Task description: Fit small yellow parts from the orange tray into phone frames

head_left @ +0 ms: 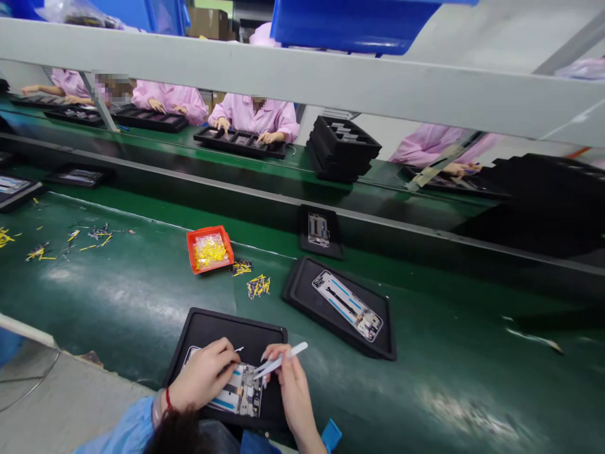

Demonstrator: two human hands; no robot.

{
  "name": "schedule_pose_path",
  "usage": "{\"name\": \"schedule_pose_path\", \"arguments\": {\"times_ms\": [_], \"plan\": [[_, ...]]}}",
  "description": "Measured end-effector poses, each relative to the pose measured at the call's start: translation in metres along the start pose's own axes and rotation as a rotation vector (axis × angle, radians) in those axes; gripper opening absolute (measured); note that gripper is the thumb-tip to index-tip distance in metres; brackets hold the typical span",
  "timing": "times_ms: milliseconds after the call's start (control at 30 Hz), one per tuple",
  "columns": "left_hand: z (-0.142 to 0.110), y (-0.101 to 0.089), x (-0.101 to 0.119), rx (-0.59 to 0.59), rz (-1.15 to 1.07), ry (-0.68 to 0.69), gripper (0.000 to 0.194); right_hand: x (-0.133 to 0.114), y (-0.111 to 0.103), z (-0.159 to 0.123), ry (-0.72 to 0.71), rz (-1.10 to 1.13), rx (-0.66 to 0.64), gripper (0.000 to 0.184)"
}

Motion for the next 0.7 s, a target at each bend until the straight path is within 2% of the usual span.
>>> {"name": "schedule_pose_path", "arguments": {"times_ms": [133, 267, 467, 700], "plan": [[0.000, 0.001, 0.000, 0.004, 0.017, 0.014, 0.018, -0.005, 0.004, -0.003, -0.103, -0.057, -0.049, 0.023], [0.000, 0.004, 0.000, 0.014, 0.079, 0.018, 0.019, -0.005, -0.001, -0.009, -0.162, -0.163, -0.067, 0.017], [-0.001, 0.005, 0.002, 0.056, 0.099, 0.058, 0.019, -0.005, -0.006, -0.016, -0.237, -0.302, -0.044, 0.014], [-0.001, 0.007, -0.001, 0.032, 0.034, -0.011, 0.021, -0.006, -0.005, -0.015, -0.235, -0.348, -0.048, 0.017]]}}
Point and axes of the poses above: each hand's wrist, its own z-axis towards the middle knuckle, its own y-axis out of the palm, x = y × z, the point moved 7 cm from there along z, towards the middle knuckle, and after that the axes turned 10 degrees about -y, right-handed, at the moved point
